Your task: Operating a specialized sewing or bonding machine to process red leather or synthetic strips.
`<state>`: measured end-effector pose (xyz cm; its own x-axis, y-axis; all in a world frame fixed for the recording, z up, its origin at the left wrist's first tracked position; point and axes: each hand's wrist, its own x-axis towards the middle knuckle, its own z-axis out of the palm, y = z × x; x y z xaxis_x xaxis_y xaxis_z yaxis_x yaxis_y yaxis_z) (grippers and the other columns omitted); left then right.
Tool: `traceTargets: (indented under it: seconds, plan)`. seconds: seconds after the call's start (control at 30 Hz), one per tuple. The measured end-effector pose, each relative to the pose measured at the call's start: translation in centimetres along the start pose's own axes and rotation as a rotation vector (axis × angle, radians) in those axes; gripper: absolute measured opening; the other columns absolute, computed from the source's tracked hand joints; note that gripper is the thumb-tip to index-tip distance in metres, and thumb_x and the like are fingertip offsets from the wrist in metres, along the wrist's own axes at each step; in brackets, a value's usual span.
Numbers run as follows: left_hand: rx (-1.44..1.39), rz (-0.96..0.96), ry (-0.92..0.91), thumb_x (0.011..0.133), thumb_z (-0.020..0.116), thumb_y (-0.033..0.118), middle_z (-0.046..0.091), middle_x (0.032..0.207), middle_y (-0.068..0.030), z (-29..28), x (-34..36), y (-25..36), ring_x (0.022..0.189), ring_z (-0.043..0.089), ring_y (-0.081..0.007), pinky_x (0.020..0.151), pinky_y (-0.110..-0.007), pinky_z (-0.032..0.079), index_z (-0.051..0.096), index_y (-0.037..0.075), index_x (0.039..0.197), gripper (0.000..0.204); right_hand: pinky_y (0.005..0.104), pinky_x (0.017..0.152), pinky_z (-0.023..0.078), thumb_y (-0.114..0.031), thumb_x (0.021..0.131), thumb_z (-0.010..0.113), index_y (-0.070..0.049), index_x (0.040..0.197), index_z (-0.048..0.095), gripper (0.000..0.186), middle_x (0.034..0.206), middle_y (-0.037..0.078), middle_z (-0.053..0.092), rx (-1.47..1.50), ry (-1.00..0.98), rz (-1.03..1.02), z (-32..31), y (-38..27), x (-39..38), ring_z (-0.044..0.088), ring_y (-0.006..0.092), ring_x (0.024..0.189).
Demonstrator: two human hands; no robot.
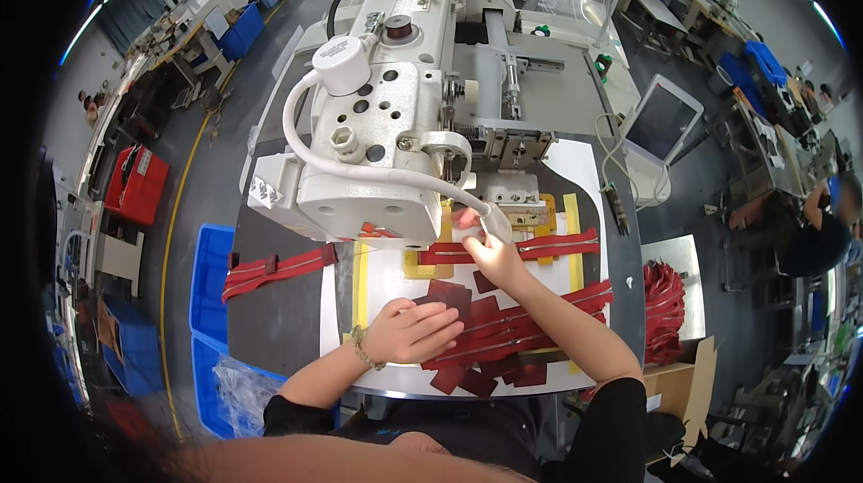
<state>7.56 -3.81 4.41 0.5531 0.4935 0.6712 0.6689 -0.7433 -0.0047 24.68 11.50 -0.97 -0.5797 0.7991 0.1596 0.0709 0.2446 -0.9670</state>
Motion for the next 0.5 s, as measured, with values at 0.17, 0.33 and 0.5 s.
traceTargets:
  seconds: [0.17,0.33,0.5]
  plan:
    - [-0.082,-0.073,-0.113,0.077,0.071,0.023,0.063,0.108,-0.0048,0.0,-0.6,-0.1,0.098,0.059,-0.0162,0.074,-0.03,0.043,0.066,0.008,0.101,0.029,0.0336,0.085,0.044,0.006,0.081,0.052,-0.005,0.102,0.056,0.024,0.105,0.009,0.061,-0.225,-0.29,0.094,-2.1,-6.0,-2.7,0.059,0.0194,0.1]
    - [-0.127,-0.301,-0.177,0.078,0.071,0.028,0.063,0.112,-0.0116,0.6,-0.6,-0.6,0.102,0.059,-0.0242,0.084,-0.036,0.046,0.064,0.003,0.104,0.036,0.0383,0.082,0.046,0.003,0.072,0.064,-0.009,0.095,0.063,0.026,0.109,0.007,0.063,-0.731,-0.225,-0.382,-4.4,-5.7,-5.2,0.059,0.0277,0.098]
    - [-0.13,-0.318,-0.231,0.079,0.07,0.031,0.061,0.115,-0.0135,0.6,-1.0,-0.8,0.108,0.057,-0.0268,0.091,-0.039,0.045,0.063,0.002,0.106,0.041,0.04,0.092,0.047,0.003,0.071,0.065,-0.007,0.108,0.065,0.038,0.115,0.008,0.062,-0.824,-0.333,-0.392,-4.8,-5.2,-7.1,0.057,0.0273,0.111]
